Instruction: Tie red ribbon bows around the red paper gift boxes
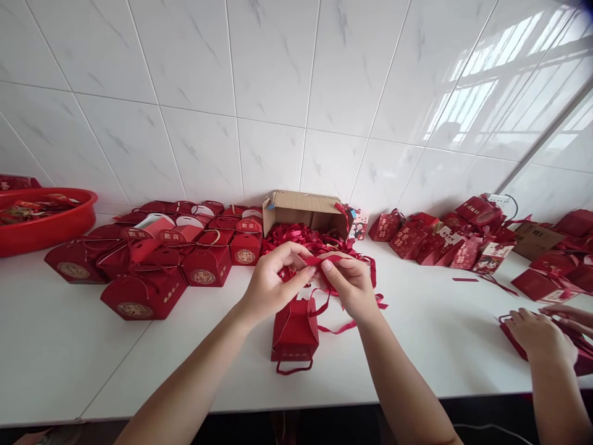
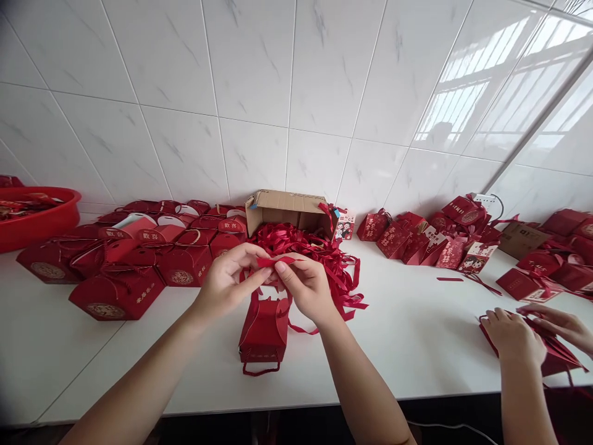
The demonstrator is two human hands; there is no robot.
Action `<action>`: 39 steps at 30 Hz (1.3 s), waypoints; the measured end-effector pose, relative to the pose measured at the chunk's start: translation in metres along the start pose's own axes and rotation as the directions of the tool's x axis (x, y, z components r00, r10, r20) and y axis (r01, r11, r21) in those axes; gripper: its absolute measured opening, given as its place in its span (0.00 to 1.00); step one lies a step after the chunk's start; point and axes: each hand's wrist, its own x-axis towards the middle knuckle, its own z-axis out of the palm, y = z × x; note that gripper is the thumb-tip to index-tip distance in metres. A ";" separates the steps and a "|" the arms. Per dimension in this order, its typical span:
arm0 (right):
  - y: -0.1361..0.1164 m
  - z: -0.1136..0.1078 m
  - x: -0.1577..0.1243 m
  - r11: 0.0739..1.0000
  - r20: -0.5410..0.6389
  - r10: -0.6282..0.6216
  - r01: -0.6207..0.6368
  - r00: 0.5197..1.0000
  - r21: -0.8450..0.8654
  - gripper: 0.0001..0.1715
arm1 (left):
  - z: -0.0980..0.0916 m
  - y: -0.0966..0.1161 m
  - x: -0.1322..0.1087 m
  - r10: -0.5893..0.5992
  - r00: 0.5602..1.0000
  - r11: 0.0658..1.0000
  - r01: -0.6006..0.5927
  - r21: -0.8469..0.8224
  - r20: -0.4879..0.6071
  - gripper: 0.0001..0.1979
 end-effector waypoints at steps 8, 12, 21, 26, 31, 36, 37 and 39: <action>0.012 -0.024 0.008 0.688 0.357 -0.428 0.555 0.830 -0.467 0.14 | -0.012 -0.001 0.003 -0.345 0.925 0.854 0.380 -0.357 0.159 0.06; 0.013 -0.027 0.008 0.527 0.394 -0.442 0.589 0.806 -0.613 0.15 | -0.014 -0.004 0.006 -0.395 0.890 0.773 0.457 -0.441 0.228 0.03; 0.016 -0.024 -0.001 0.678 0.126 -0.495 0.472 0.860 -0.563 0.16 | -0.007 -0.011 -0.007 0.161 0.973 0.975 -0.131 0.181 -0.166 0.23; 0.021 -0.032 -0.032 0.826 -0.192 -0.323 0.177 0.927 -0.535 0.09 | -0.031 -0.029 -0.025 0.395 0.881 0.824 -0.214 0.525 -0.260 0.24; 0.059 -0.074 -0.100 0.761 -0.357 -0.077 -0.177 0.931 -0.625 0.12 | -0.090 -0.067 -0.072 0.223 0.888 0.805 0.065 0.590 -0.402 0.21; 0.098 -0.107 -0.153 0.640 -0.377 0.128 -0.367 0.917 -0.676 0.14 | -0.119 -0.121 -0.118 0.018 0.938 0.731 0.224 0.644 -0.346 0.13; 0.101 -0.107 -0.154 0.625 -0.400 0.109 -0.375 0.910 -0.685 0.13 | -0.116 -0.128 -0.121 0.007 0.951 0.725 0.209 0.657 -0.310 0.11; 0.102 -0.102 -0.147 0.608 -0.472 0.003 -0.376 0.882 -0.699 0.19 | -0.100 -0.133 -0.120 0.042 0.954 0.721 0.177 0.670 -0.297 0.07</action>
